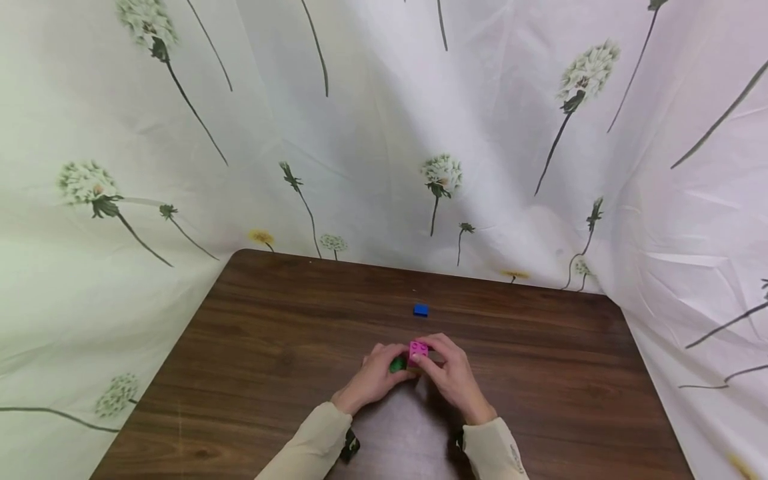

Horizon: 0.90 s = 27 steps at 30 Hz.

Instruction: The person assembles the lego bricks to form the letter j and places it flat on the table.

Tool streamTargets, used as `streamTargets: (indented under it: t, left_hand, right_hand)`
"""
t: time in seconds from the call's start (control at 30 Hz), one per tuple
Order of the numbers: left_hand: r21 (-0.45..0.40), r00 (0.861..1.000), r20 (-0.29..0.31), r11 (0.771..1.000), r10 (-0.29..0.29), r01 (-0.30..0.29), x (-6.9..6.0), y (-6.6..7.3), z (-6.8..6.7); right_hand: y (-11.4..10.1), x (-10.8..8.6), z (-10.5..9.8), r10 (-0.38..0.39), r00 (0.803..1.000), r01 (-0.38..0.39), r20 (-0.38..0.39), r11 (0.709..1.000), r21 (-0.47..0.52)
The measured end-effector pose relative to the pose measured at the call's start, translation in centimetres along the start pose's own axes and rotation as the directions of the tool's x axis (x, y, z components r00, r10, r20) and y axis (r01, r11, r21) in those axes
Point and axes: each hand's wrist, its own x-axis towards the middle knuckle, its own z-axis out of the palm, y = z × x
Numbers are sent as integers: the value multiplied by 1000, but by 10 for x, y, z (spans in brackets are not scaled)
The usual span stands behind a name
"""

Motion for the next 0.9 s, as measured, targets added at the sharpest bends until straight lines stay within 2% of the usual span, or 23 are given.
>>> streamTargets:
  t: [0.43,0.6,0.67,0.83,0.9]
  left_hand:
    - [0,1000,9,1000,4,-4,1,-1,1]
    - [6,1000,1,1000,9,-9,1,-1,0]
    - [12,1000,-1,1000,7,-7,1,0,0]
    - [33,1000,-13,999,2,-1,0,0,0]
    - [33,1000,-25,999,0,1,-1,-1,0]
  right_hand:
    - [-1,1,3,19,1000,-19,3,1000,-9]
    - [-24,2,-1,-10,1000,10,16,999,-32]
    - [-25,2,-1,-8,1000,8,16,999,-42]
    - [-1,-1,5,62,998,-61,8,996,-58]
    - [2,-2,6,77,997,-77,7,996,-54]
